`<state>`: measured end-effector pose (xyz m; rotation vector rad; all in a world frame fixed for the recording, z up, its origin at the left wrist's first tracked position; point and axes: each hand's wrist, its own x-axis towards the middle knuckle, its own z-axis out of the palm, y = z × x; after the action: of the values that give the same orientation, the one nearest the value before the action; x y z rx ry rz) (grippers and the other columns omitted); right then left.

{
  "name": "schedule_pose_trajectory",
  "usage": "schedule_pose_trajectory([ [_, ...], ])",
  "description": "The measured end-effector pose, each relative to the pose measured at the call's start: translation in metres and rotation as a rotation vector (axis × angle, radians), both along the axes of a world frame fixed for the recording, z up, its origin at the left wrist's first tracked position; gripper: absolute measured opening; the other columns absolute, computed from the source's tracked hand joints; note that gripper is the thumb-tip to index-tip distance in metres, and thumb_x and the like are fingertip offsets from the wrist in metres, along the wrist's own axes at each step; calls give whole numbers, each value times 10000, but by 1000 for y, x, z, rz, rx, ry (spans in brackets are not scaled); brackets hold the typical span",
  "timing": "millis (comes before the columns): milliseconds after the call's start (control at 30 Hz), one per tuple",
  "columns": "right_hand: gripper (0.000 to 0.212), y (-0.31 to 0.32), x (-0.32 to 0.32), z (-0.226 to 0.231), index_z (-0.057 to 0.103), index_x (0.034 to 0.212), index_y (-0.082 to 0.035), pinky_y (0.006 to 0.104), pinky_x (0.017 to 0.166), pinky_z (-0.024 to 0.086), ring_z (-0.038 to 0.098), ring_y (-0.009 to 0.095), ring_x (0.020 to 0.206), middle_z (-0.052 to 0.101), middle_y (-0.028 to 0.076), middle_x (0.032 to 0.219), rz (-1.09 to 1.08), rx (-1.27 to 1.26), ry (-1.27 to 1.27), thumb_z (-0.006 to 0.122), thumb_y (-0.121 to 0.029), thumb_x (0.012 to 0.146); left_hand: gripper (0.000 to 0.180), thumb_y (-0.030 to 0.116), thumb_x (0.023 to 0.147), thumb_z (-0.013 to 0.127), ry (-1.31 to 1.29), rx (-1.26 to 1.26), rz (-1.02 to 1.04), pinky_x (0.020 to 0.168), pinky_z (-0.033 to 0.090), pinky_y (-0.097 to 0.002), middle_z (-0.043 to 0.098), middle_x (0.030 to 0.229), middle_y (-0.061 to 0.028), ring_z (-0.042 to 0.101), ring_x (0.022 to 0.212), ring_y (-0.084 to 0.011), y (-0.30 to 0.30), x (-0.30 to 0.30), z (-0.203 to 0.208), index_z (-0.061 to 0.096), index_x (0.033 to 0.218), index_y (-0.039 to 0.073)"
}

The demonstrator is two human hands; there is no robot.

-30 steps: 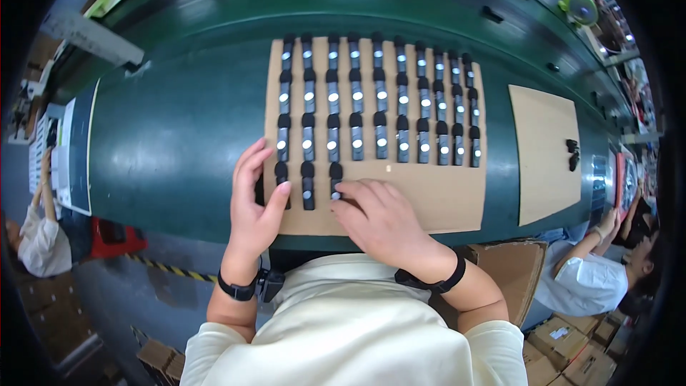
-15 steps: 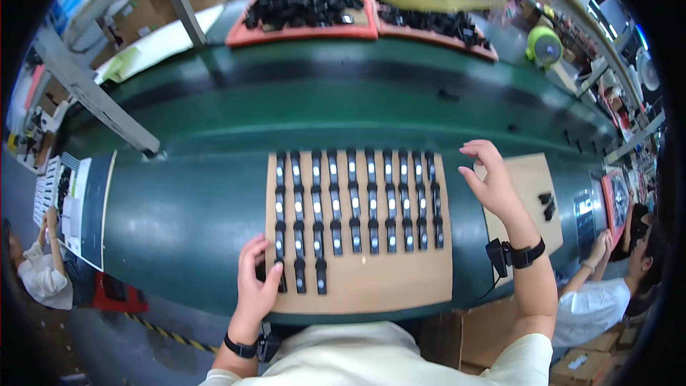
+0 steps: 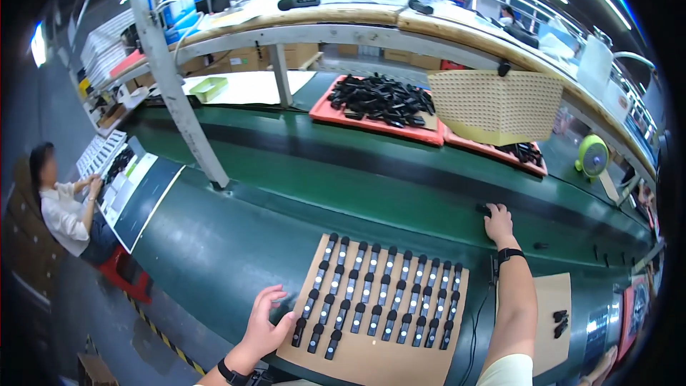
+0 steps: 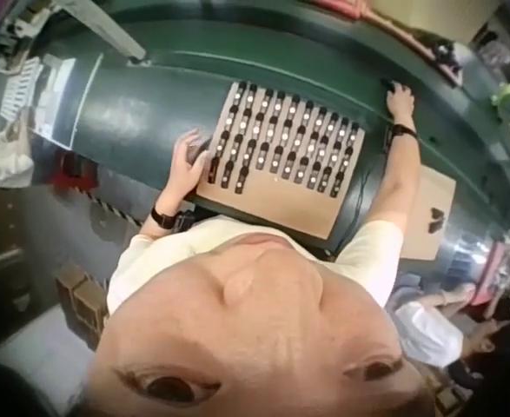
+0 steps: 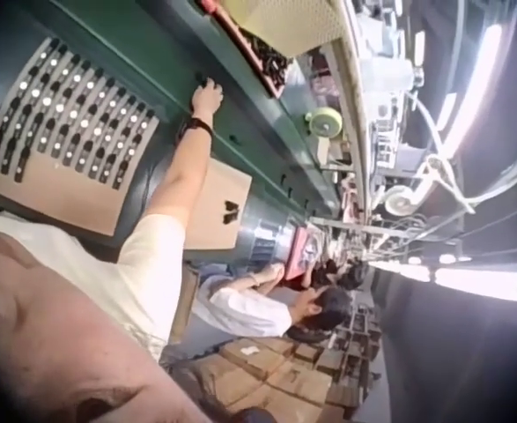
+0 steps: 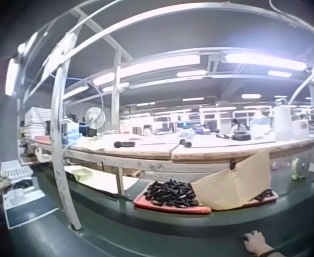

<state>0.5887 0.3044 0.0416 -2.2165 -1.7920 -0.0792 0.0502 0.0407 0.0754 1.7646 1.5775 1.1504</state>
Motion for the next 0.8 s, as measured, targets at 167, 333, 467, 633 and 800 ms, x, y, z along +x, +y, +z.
schedule_pose_trajectory([
  [167,381,-3,-4,13,576,1227,-90,443,938,475,560,374,1106,563,163,1244,-36,-101,-13,646,-104,853,390,6,817,651,19,98,-22,956,475,-370,491,1323,-181,527,1190,-279,-7,6,15,542,1191,14],
  [333,241,-63,-49,49,619,1093,-19,385,812,510,630,340,906,655,148,982,481,320,275,634,-64,856,354,31,798,681,-18,198,-154,975,450,-381,529,1291,-200,561,1148,-322,-4,23,36,580,1136,-6],
  [467,232,-156,-136,107,623,1061,-5,312,727,485,578,255,763,634,116,921,683,313,472,648,-6,831,345,20,800,679,-95,273,-304,981,446,-378,569,1243,-190,572,1133,-316,3,40,46,588,1132,-11],
  [633,215,-252,-187,126,627,1031,10,327,706,471,575,255,742,639,116,878,910,229,449,674,-26,825,352,58,850,649,-301,138,-617,991,434,-383,618,1179,-178,584,1117,-279,11,72,53,580,1185,-27],
  [800,231,-296,-219,121,631,1032,18,329,692,459,574,253,730,631,119,848,974,231,529,700,-85,838,342,100,870,693,-449,-52,-739,949,457,-339,651,1125,-141,612,1052,-220,-5,85,53,613,1178,-24],
])
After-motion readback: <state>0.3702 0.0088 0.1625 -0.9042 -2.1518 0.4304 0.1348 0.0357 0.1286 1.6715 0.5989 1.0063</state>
